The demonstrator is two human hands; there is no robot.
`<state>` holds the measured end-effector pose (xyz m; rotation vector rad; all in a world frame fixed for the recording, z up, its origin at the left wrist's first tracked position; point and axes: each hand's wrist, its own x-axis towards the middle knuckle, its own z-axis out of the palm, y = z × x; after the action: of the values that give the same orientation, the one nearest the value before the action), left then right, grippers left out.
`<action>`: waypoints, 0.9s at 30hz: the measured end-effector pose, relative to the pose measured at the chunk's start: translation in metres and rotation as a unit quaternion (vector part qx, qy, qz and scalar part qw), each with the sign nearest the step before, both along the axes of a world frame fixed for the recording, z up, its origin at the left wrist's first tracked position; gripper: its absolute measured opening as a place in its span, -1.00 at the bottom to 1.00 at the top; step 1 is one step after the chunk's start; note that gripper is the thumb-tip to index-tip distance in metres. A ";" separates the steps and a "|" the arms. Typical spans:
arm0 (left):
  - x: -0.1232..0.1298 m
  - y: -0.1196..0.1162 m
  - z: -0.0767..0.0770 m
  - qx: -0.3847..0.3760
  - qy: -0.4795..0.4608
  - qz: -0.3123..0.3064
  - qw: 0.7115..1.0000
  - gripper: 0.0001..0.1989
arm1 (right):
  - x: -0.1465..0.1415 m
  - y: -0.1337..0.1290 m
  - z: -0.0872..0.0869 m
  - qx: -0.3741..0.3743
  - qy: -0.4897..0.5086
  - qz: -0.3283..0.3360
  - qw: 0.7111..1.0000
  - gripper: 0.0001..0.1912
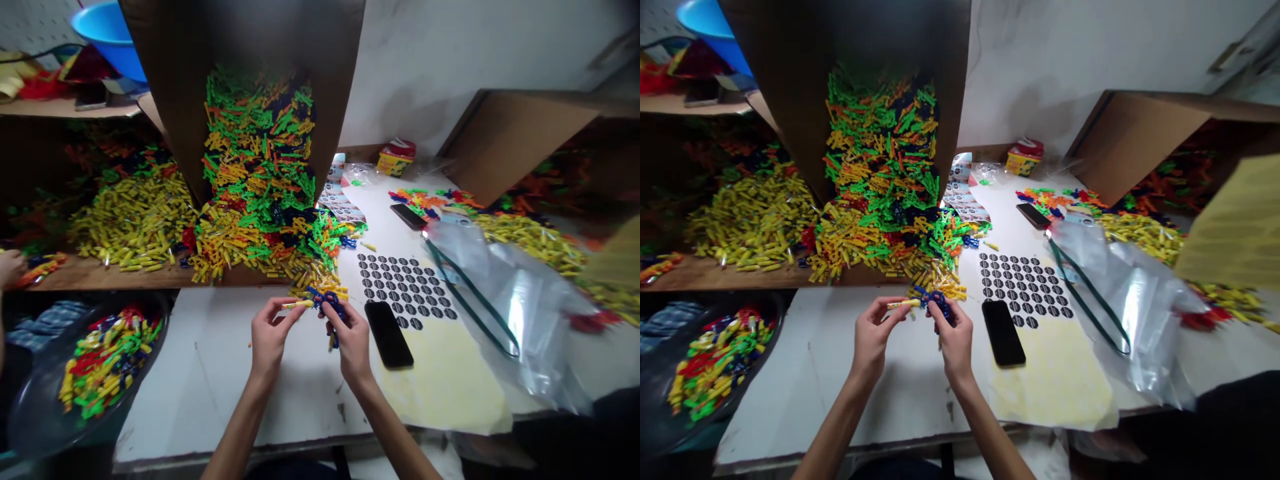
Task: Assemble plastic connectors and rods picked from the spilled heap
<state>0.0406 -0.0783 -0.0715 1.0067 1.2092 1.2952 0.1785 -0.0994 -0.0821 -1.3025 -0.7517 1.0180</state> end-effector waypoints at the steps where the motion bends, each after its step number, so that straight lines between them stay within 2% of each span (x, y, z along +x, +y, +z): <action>1: 0.000 -0.002 0.000 0.007 0.008 0.002 1.000 -0.73 | -0.002 -0.001 0.002 0.001 -0.007 0.002 1.000 -0.64; 5: -0.003 -0.004 0.000 0.028 0.027 0.007 0.999 -0.73 | -0.004 -0.006 0.008 0.002 -0.046 0.005 0.999 -0.65; 10: -0.005 -0.006 0.002 0.101 0.102 0.002 0.990 -0.78 | -0.005 -0.009 0.011 0.000 -0.081 0.012 0.997 -0.68; 17: 0.003 -0.016 0.000 0.170 0.150 0.053 0.973 -0.85 | -0.012 -0.013 0.008 0.009 -0.099 -0.025 0.995 -0.66; 20: 0.002 -0.016 -0.002 0.169 0.147 0.044 0.974 -0.85 | -0.012 -0.016 0.007 0.005 -0.094 -0.024 0.995 -0.65; 23: -0.003 -0.012 -0.002 0.145 0.128 0.021 0.981 -0.83 | -0.007 -0.017 0.007 0.009 -0.095 0.006 0.995 -0.69; 27: -0.017 -0.005 0.000 0.046 0.047 -0.051 0.997 -0.75 | 0.006 -0.017 0.009 0.012 -0.063 0.081 0.995 -0.71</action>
<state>0.0241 -0.0835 -0.0717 1.1920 1.1615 1.2447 0.1840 -0.1168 -0.0729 -1.3099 -0.9758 1.0599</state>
